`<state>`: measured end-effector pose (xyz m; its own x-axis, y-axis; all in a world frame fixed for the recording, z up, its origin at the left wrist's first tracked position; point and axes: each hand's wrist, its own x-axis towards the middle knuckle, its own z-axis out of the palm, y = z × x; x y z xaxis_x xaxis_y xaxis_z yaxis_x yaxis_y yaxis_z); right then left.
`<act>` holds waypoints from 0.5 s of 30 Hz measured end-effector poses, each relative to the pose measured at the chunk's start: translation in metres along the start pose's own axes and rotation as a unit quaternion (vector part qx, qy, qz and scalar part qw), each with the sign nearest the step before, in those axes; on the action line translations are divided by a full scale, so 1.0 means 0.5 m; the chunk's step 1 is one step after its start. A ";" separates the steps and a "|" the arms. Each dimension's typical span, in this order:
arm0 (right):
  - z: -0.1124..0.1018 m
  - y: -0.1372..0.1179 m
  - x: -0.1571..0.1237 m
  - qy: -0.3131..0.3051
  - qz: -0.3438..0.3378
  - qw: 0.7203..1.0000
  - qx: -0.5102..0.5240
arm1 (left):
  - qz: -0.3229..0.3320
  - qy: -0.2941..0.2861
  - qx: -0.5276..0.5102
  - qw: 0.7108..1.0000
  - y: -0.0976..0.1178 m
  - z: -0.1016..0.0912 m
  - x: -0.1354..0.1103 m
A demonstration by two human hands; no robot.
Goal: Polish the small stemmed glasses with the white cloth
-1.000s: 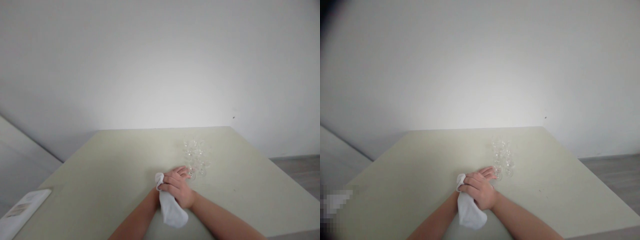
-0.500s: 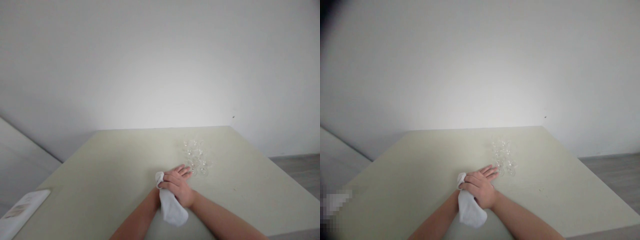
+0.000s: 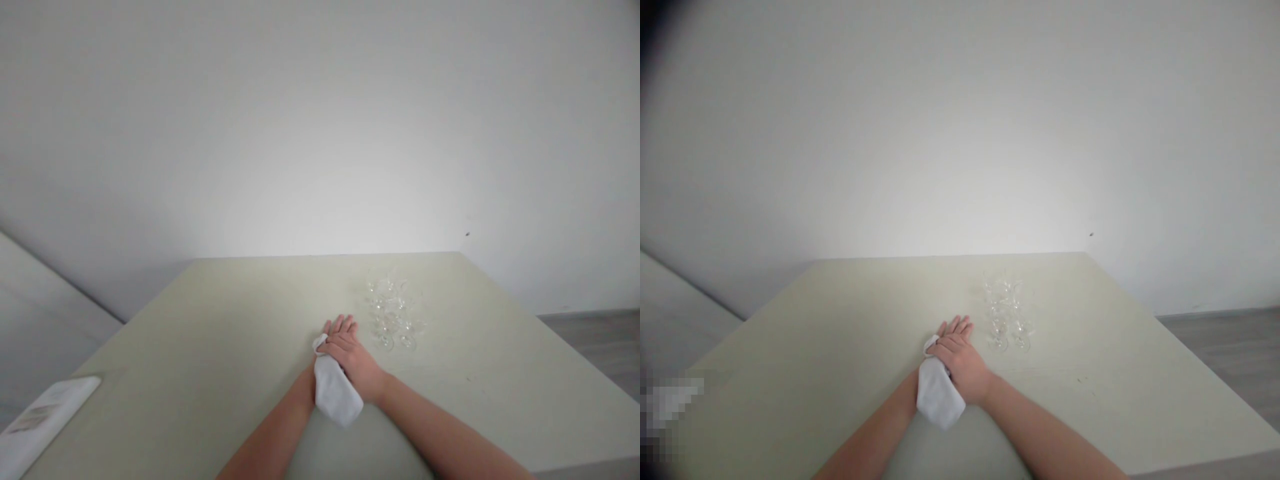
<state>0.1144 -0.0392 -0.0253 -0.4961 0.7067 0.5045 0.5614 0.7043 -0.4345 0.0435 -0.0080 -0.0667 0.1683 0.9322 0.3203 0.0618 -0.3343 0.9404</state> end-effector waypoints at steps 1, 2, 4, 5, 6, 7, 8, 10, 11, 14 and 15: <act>0.000 0.000 -0.001 -0.001 0.003 1.000 0.003 | -0.003 0.009 0.018 1.000 0.001 -0.009 0.005; 0.000 0.000 -0.001 -0.002 0.006 1.000 0.005 | -0.005 0.008 0.031 0.999 0.003 -0.016 0.010; -0.001 0.000 -0.002 -0.004 0.007 1.000 0.008 | -0.004 0.006 0.082 0.997 0.006 -0.021 0.018; -0.002 -0.001 -0.002 -0.004 0.007 1.000 0.009 | -0.002 0.006 0.116 0.993 0.009 -0.021 0.020; -0.002 -0.002 -0.002 -0.004 0.007 1.000 0.010 | 0.001 0.006 0.151 0.989 0.011 -0.020 0.020; -0.003 -0.002 -0.002 -0.003 0.006 1.000 0.011 | 0.002 0.007 0.185 0.983 0.013 -0.018 0.019; -0.003 -0.002 -0.001 -0.003 0.006 1.000 0.013 | 0.002 0.008 0.215 0.977 0.016 -0.016 0.016; -0.004 -0.002 -0.001 -0.004 0.007 1.000 0.016 | -0.005 0.009 0.248 0.969 0.021 -0.011 0.007; -0.004 -0.002 -0.001 -0.004 0.007 1.000 0.018 | -0.010 0.006 0.266 0.964 0.024 -0.009 0.001; -0.003 -0.001 -0.001 -0.007 0.003 1.000 0.022 | -0.032 -0.017 0.336 0.941 0.031 -0.008 -0.012; -0.003 -0.001 -0.001 -0.008 0.002 1.000 0.024 | -0.040 -0.029 0.363 0.930 0.033 -0.009 -0.013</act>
<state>0.1155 -0.0397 -0.0241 -0.5050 0.7098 0.4911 0.5311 0.7040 -0.4715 0.0389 -0.0187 -0.0526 0.1865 0.9563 0.2251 0.7219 -0.2888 0.6289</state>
